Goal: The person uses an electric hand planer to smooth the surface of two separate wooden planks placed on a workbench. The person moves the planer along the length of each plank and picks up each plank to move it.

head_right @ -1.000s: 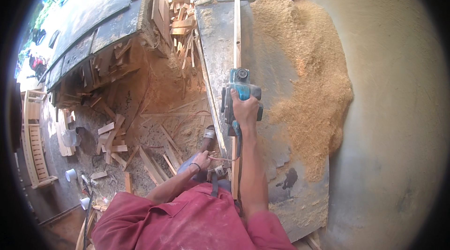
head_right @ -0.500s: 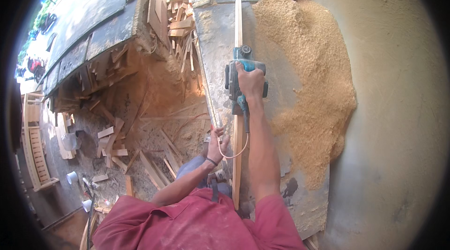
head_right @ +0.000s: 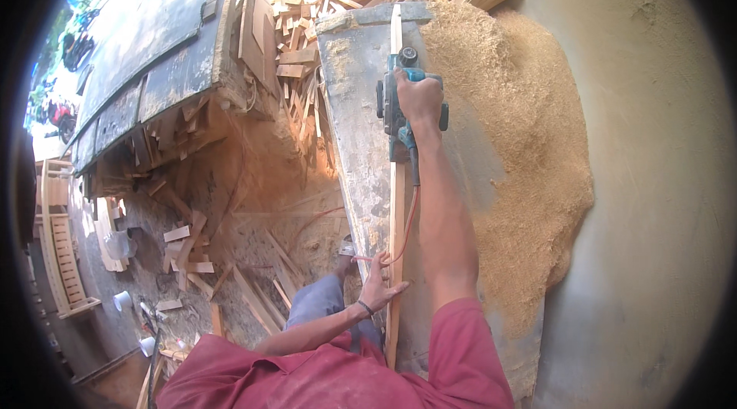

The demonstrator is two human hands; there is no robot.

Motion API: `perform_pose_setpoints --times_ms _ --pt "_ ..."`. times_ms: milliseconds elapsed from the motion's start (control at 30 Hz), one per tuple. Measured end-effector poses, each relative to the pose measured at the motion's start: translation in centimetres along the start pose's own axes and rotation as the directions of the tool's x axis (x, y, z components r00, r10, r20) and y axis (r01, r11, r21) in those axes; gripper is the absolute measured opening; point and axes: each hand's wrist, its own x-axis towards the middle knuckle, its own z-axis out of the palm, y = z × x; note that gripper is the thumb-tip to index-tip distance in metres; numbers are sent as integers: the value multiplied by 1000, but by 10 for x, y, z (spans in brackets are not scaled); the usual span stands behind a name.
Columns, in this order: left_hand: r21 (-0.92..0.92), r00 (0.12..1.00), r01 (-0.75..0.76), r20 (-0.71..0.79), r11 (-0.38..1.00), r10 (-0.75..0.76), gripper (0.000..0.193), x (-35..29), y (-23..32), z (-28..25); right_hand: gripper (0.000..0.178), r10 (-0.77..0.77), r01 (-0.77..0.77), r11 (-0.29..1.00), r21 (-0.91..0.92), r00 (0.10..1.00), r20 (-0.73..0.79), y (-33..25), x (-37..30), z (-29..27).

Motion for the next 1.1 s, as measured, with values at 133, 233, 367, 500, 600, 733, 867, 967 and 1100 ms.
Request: perform_pose_setpoints --times_ms 133,233,367,500,600,733,867,967,1100 --pt "43 997 69 -20 997 -68 105 14 5 -5 52 -12 11 1000 19 999 42 -22 35 13" --pt "31 997 13 -75 999 -11 104 48 20 -18 53 -40 36 997 -73 998 -56 -19 79 29" --pt "-14 984 -4 -180 1000 1 102 106 42 -41 55 -56 58 995 -81 998 29 -51 114 41" --pt "21 972 -92 -217 996 94 105 156 56 -59 57 -78 81 995 -66 996 37 -63 156 54" --pt "31 963 -98 -250 995 103 108 183 67 -68 56 -30 35 998 -54 994 104 -88 172 62" --pt "43 942 -168 -287 985 173 111 216 74 -72 54 7 -3 999 -40 994 112 -99 201 65" --pt "227 919 -209 -287 951 271 104 246 82 -85 55 11 -6 999 -47 994 111 -113 226 71" --pt "407 862 -282 -290 869 416 93 277 82 -105 56 -16 24 998 -66 994 112 -117 251 81" --pt "558 863 -216 -275 801 424 83 303 79 -119 58 -68 74 996 -56 993 94 -121 278 96"
